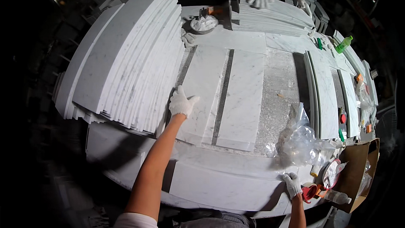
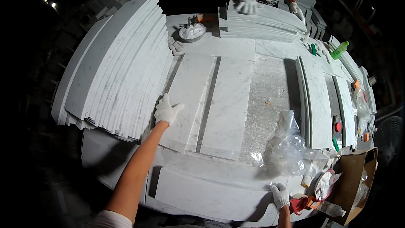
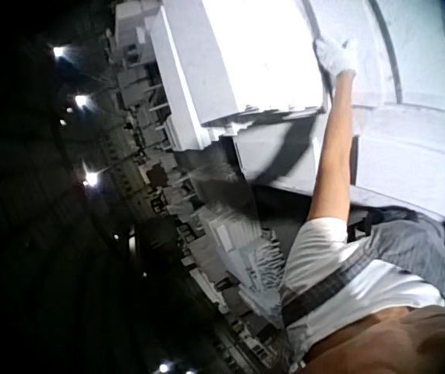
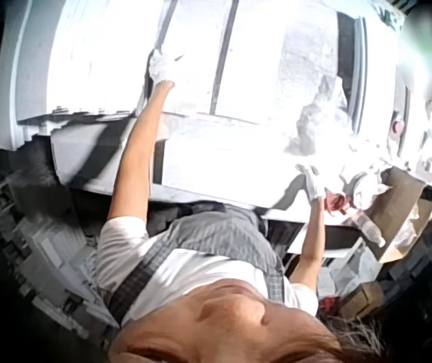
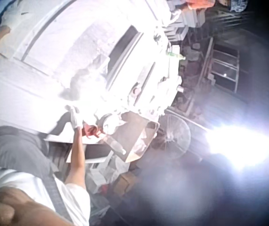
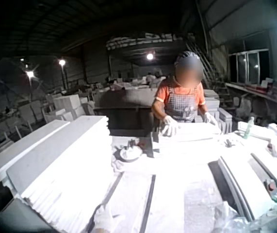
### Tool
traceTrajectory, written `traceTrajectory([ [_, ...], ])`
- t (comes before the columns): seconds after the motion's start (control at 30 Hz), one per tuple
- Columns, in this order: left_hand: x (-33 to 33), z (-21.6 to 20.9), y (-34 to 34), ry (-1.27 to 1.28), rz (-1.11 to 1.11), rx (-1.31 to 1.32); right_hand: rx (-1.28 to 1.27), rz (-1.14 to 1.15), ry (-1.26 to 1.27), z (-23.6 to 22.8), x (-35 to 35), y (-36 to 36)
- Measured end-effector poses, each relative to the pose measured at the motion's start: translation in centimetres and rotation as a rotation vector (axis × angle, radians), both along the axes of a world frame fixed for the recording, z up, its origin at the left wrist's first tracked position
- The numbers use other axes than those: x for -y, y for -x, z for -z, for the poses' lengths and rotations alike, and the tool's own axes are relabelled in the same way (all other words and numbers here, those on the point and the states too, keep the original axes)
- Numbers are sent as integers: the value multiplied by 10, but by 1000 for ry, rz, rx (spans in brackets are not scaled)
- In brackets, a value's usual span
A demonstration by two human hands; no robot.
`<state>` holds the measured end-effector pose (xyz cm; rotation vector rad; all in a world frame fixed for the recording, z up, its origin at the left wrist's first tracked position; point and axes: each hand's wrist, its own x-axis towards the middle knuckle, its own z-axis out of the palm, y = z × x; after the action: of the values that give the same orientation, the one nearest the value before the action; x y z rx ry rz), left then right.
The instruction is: The person wraps individual white rectangular tiles in plastic film at a workbench. They place each tile on a sheet of plastic, fold the film around it, and stack the wrapped tiles. A coworker is visible across the table also handling tiles.
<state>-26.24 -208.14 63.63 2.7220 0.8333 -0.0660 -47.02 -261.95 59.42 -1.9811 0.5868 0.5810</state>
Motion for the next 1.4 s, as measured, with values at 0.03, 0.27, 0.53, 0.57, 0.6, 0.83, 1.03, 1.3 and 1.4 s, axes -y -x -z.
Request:
traceTrajectory([
  [0.03, -7, -6, -5, 78, -72, -77, -6, -4, 17, -4, -1, -1],
  [0.27, -33, -7, -29, 127, 10, -170, 18, 3, -31, 7, 3, 0],
  [0.53, -15, -77, -43, 722, 118, -250, 17, -3, -22, 23, 18, 12],
  [0.57, -14, -67, -42, 654, 119, -141, 17, -101, 30, 14, 16, 11],
  [0.6, -14, -60, -44, 822, 163, -34, 42, -79, 24, 11, 15, 6],
  [0.83, 28, -100, -39, 706, 307, 83, 4, -18, -77, 10, 7, -1],
  [1.03, 77, -211, 39, 517, 583, -39, 51, -84, 57, 12, 11, 2],
  [1.3, 137, -243, 141, 754, 925, -546, 245, -323, 129, 47, 21, 4],
  [1.4, 165, -218, 161, 525, 1066, -877, -21, -170, 134, 8, 10, -9],
])
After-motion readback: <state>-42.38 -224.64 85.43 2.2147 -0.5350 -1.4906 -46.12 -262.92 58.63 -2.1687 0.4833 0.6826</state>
